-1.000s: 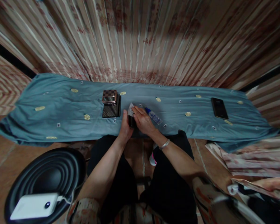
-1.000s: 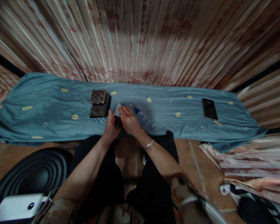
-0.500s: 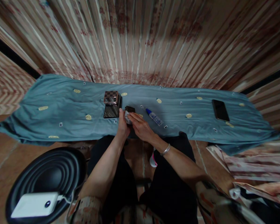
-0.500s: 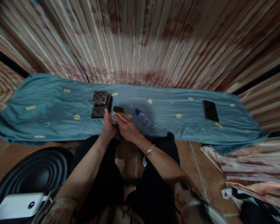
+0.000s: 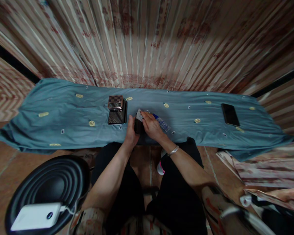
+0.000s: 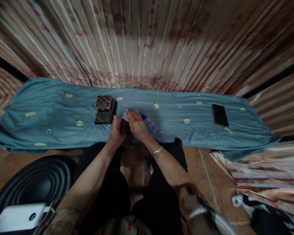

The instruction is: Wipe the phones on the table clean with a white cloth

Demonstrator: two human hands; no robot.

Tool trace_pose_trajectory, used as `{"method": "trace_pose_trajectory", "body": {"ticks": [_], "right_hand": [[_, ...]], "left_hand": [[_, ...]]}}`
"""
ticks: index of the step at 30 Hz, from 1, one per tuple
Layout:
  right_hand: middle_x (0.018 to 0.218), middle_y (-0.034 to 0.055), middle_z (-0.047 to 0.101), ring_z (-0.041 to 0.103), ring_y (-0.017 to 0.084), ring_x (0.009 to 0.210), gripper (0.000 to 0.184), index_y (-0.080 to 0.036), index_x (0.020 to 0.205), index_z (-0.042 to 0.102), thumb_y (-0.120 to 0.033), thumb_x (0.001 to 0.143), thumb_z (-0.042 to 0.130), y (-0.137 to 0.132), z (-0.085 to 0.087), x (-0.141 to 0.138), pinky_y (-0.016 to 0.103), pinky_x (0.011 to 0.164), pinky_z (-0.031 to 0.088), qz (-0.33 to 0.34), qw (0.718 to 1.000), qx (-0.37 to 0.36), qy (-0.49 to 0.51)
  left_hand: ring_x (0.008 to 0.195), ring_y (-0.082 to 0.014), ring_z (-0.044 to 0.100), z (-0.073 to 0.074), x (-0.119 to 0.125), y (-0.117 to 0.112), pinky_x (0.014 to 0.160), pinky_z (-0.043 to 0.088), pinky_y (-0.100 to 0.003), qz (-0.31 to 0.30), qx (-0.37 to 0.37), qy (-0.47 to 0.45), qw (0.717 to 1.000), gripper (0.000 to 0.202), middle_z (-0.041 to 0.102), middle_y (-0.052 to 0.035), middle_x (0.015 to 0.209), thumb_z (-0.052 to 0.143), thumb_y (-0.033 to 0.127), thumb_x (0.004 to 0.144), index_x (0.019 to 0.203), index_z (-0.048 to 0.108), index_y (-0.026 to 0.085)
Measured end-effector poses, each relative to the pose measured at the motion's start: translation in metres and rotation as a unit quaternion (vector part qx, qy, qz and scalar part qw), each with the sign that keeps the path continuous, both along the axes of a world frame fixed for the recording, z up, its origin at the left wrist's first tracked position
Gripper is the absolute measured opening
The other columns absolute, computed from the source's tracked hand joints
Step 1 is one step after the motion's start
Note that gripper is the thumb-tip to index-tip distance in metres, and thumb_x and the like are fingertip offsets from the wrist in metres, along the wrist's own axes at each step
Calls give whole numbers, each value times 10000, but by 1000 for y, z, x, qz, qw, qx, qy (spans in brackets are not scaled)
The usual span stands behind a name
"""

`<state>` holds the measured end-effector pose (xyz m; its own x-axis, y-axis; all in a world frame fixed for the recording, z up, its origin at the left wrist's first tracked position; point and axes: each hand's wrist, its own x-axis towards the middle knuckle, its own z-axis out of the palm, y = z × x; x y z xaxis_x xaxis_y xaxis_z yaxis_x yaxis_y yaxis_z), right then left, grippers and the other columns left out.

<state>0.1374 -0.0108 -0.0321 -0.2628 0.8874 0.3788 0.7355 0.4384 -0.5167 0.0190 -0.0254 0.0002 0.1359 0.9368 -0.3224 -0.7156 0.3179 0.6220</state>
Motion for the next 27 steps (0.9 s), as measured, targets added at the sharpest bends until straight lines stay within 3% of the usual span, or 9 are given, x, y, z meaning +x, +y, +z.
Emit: {"method": "trace_pose_trajectory", "body": {"ticks": [6, 12, 20, 27], "right_hand": [[1468, 168, 570, 500, 248, 1398, 497, -109, 1471, 495, -212, 1006, 352, 5, -9, 3, 497, 1213, 371, -7, 999, -17, 38], [1515, 154, 527, 463, 256, 1433, 525, -125, 1502, 465, -183, 993, 345, 0, -8, 1, 513, 1233, 346, 2, 999, -15, 41], [1531, 177, 501, 441, 298, 1450, 521, -119, 1483, 499, -150, 974, 394, -12, -5, -5, 547, 1223, 364, 17, 999, -25, 26], [1498, 165, 535, 464, 259, 1430, 498, -131, 1439, 546, -121, 964, 397, -23, -4, -12, 481, 1221, 382, 47, 998, -14, 27]], "left_hand": [[1216, -253, 653, 3, -3, 2, 1057, 505, -356, 3, -9, -1, 1000, 500, 767, -99, 1074, 380, 528, 1009, 1013, 719, 161], [1149, -241, 685, 3, -6, 4, 1005, 533, -349, 4, -13, -9, 1000, 567, 770, -96, 1036, 302, 556, 1019, 1018, 706, 159], [1068, -259, 707, -7, -15, 11, 947, 559, -365, 22, -9, -3, 1000, 528, 757, -97, 930, 447, 624, 950, 979, 701, 162], [969, -248, 723, -14, -19, 17, 883, 575, -344, 48, -3, 6, 999, 543, 738, -86, 830, 501, 662, 905, 906, 698, 156]]}}
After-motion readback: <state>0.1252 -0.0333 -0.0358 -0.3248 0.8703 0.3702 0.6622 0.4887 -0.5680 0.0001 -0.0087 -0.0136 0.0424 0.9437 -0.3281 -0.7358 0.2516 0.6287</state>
